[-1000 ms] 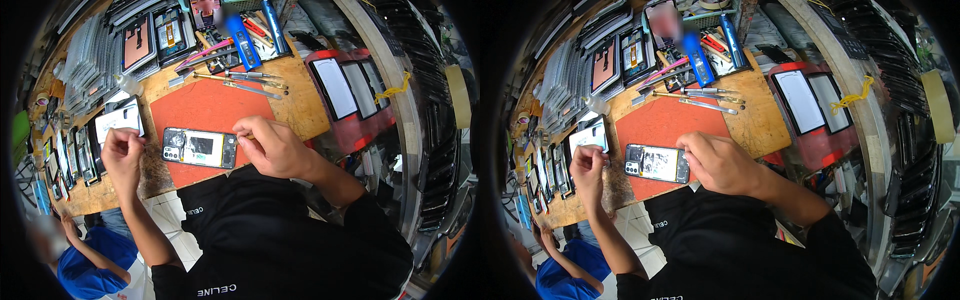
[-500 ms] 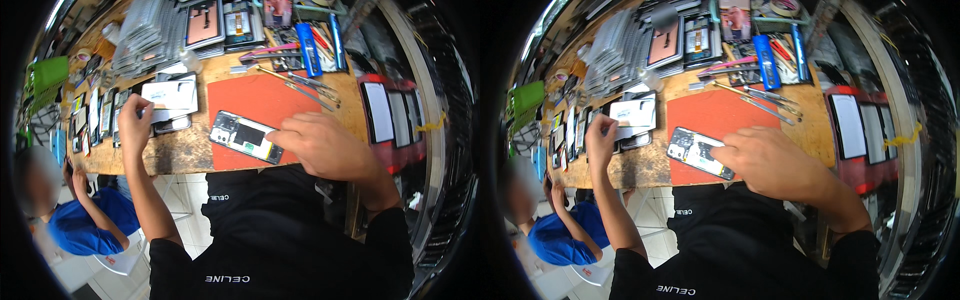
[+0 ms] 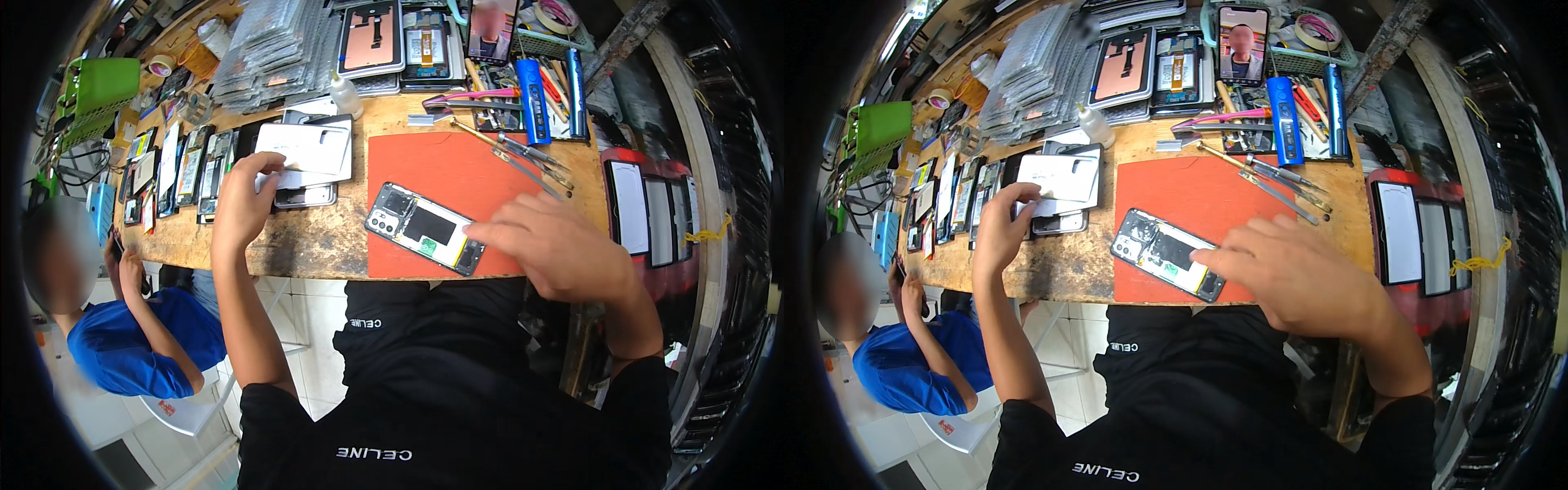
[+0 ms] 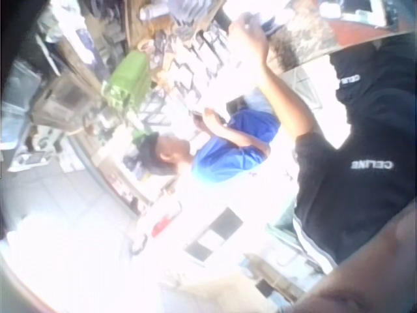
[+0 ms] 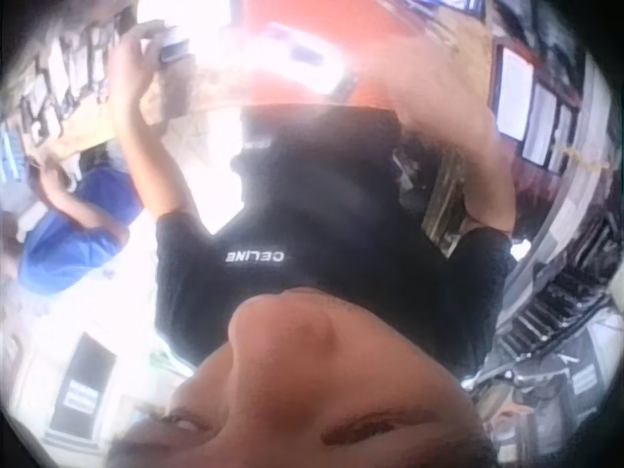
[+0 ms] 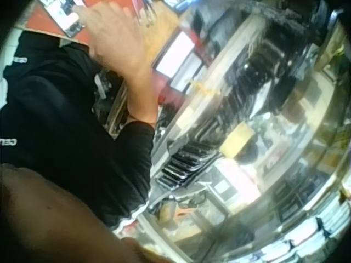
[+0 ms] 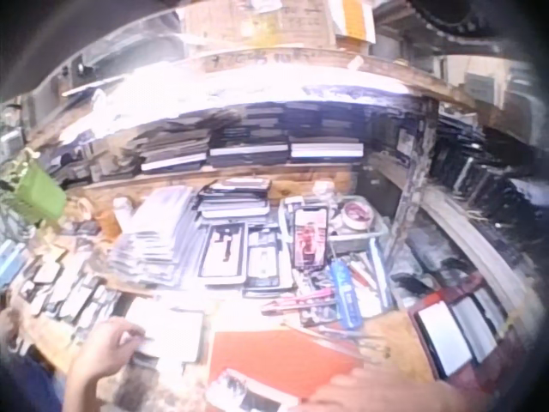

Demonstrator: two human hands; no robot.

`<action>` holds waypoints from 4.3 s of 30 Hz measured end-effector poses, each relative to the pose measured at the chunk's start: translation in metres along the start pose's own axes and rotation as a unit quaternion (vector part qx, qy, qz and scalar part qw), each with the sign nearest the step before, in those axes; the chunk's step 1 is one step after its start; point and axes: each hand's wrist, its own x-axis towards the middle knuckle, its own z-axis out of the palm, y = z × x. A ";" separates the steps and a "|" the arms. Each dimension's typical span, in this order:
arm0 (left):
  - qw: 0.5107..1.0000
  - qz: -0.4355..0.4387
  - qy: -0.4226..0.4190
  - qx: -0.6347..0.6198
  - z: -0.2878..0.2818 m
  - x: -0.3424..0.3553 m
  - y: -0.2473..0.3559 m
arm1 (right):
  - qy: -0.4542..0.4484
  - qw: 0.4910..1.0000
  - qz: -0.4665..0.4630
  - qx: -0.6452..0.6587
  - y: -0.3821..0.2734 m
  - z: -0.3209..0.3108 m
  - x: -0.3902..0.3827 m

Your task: The person uses a blue screwdriver to remove screws from a smartphone back cover and then from the phone's internal frame. They place the back cover aside and continue unscrewing components inside the phone chassis. The person then uses a small metal tool to pry and adjust internal parts.

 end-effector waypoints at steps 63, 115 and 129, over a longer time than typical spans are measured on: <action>0.935 0.018 0.047 -0.351 0.131 -0.050 0.178 | 0.362 0.916 0.108 0.137 -0.001 0.061 -0.002; 0.971 0.178 0.015 -0.161 0.134 -0.052 0.175 | 0.257 0.964 0.040 0.047 0.006 0.049 0.011; 0.965 0.177 0.045 -0.187 0.142 -0.055 0.168 | 0.319 0.893 0.172 0.269 0.042 0.015 0.020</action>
